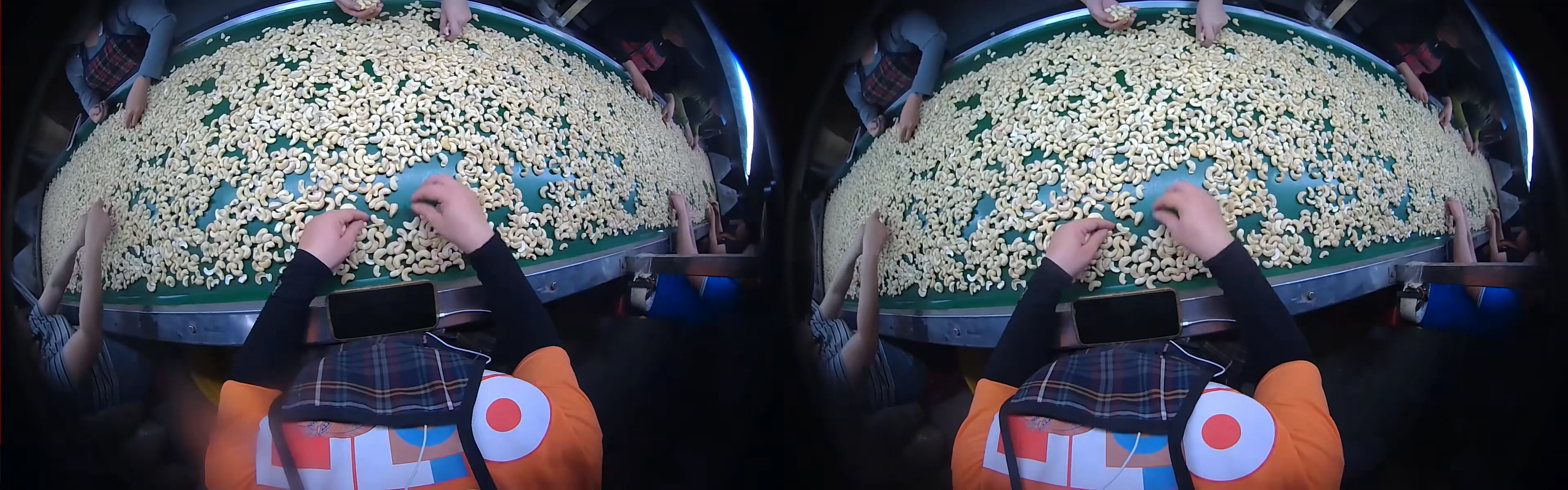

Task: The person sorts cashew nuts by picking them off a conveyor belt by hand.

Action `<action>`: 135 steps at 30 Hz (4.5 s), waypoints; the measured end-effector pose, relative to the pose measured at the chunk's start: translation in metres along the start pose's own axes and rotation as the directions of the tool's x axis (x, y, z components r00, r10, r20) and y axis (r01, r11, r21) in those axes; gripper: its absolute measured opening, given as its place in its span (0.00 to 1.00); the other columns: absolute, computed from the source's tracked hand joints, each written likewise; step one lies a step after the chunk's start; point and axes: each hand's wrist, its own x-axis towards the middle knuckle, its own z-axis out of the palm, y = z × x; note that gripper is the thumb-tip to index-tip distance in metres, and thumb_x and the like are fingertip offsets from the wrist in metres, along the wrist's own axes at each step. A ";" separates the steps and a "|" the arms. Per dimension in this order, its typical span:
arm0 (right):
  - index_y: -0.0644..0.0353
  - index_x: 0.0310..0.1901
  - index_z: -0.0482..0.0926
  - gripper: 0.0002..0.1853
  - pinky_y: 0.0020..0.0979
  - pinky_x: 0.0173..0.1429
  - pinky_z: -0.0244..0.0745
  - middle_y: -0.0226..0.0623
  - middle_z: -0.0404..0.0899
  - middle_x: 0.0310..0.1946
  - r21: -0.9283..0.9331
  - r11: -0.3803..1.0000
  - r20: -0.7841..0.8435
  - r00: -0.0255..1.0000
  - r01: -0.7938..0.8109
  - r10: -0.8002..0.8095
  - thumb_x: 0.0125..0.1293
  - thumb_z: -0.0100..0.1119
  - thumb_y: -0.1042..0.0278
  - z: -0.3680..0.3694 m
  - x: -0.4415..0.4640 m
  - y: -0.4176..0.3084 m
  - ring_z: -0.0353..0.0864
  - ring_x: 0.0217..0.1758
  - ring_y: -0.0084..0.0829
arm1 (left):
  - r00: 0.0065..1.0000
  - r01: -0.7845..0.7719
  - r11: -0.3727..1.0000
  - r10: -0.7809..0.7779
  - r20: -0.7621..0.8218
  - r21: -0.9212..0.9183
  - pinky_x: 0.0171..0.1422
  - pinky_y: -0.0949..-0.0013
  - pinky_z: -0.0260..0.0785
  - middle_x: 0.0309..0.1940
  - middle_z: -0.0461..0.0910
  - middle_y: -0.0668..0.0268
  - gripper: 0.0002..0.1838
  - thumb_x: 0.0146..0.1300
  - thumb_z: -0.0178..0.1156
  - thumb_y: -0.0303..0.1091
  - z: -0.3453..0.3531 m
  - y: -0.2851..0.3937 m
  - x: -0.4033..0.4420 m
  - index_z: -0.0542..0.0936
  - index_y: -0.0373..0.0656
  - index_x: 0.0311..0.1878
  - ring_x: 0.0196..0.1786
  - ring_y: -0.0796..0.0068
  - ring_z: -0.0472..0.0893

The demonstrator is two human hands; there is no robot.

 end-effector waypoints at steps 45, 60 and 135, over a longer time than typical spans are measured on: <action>0.61 0.30 0.80 0.06 0.25 0.32 0.71 0.33 0.75 0.23 -0.144 0.945 -0.068 0.955 -0.294 0.287 0.50 0.62 0.69 0.085 0.150 -0.036 0.76 0.26 0.23 | 0.596 -0.798 0.578 0.714 -0.367 -0.171 0.19 0.81 0.49 0.18 0.67 0.74 0.10 0.61 0.56 0.34 -0.274 0.088 -0.136 0.75 0.37 0.39 0.16 0.85 0.62; 0.59 0.33 0.75 0.08 0.19 0.26 0.66 0.25 0.73 0.19 -0.375 0.887 -0.107 0.963 -0.269 0.247 0.61 0.56 0.64 0.116 0.170 -0.074 0.73 0.21 0.18 | 0.981 -0.189 0.910 0.191 -0.031 -0.369 0.40 0.80 0.64 0.33 0.78 0.70 0.10 0.62 0.54 0.32 -0.212 -0.123 -0.067 0.78 0.38 0.43 0.34 0.83 0.74; 0.56 0.35 0.73 0.05 0.21 0.21 0.63 0.28 0.75 0.21 -0.567 0.820 -0.037 0.997 -0.078 0.069 0.60 0.55 0.67 0.284 0.175 -0.269 0.77 0.23 0.21 | 0.958 0.286 0.580 -0.163 0.235 -0.763 0.16 0.86 0.51 0.17 0.68 0.74 0.11 0.67 0.50 0.38 -0.428 -0.331 -0.187 0.73 0.41 0.34 0.15 0.90 0.65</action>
